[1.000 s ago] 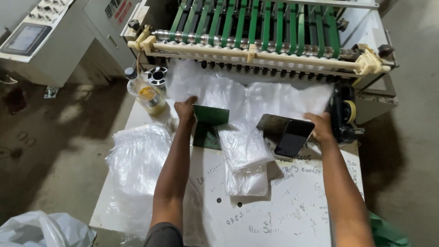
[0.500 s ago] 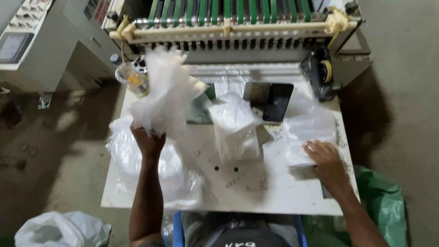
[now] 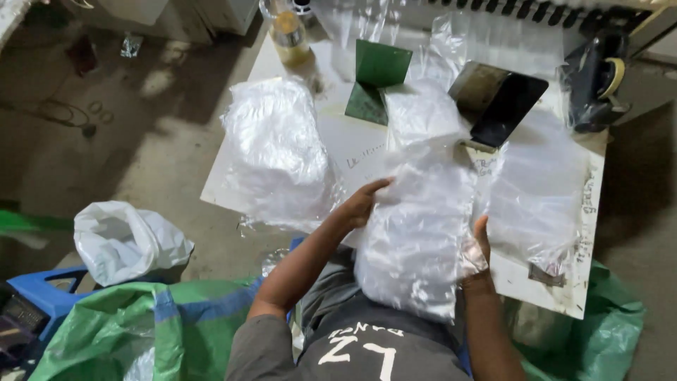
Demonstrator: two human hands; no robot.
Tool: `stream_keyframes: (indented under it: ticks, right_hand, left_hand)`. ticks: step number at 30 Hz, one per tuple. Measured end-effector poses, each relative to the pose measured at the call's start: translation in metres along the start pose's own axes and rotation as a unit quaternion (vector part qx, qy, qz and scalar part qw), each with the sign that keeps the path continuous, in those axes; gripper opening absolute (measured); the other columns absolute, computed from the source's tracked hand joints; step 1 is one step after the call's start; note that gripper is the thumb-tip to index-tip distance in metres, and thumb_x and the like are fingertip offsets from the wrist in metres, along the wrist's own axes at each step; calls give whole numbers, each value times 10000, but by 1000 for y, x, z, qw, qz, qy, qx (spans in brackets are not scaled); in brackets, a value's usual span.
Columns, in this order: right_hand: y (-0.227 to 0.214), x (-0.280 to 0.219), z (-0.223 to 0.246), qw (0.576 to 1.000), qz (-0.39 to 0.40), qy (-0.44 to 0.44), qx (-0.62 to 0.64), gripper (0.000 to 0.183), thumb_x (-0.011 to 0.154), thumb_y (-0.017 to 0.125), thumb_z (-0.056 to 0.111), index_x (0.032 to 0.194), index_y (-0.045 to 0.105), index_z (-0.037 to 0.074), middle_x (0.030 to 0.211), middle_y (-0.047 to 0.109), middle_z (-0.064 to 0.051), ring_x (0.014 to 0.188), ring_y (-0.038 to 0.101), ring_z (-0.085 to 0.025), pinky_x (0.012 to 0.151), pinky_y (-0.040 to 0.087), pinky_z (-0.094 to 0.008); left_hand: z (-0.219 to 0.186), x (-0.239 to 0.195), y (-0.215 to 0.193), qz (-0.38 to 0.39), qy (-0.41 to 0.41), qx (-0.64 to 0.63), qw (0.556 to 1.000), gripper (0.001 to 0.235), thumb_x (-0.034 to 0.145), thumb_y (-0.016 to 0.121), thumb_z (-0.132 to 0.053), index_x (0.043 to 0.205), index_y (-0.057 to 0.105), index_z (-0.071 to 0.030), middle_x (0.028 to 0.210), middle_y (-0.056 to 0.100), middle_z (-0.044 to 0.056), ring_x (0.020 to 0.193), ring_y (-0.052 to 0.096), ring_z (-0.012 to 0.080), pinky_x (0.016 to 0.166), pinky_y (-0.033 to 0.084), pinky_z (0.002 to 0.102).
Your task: Folding and stacking clear plastic bags on a workstation table.
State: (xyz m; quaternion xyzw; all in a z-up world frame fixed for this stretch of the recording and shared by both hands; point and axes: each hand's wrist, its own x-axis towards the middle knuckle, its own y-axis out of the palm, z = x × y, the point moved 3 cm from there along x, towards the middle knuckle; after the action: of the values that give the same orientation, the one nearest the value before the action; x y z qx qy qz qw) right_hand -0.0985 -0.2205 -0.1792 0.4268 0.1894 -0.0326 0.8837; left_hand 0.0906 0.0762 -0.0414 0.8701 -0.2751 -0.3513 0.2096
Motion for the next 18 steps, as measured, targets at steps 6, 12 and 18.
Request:
stream_keyframes:
  ticks: [6, 12, 18]
  right_hand:
    - [129, -10, 36, 982, -178, 64, 5, 760, 884, 615, 684, 1400, 598, 126, 1347, 643, -141, 1210, 608, -361, 1102, 434, -608]
    - [165, 33, 119, 961, -170, 94, -197, 325, 913, 770, 158, 1205, 729, 20, 1015, 763, -161, 896, 756, -283, 823, 621, -432]
    - [275, -76, 190, 772, -135, -303, -542, 602, 688, 969, 30, 1214, 682, -35, 1128, 689, -246, 1092, 672, -353, 918, 530, -572]
  left_hand:
    - [24, -63, 18, -70, -79, -75, 992, 875, 763, 908, -570, 1384, 575, -52, 1171, 717, 222, 1151, 689, 327, 1024, 501, 495]
    - [-62, -76, 98, -135, 42, 108, 984, 599, 631, 1004, -224, 982, 609, 58, 763, 660, 156, 639, 704, 296, 531, 558, 410]
    - [-84, -107, 122, 58, 443, 302, 842, 158, 808, 885, -179, 899, 797, -84, 872, 785, 108, 829, 736, 175, 848, 549, 364]
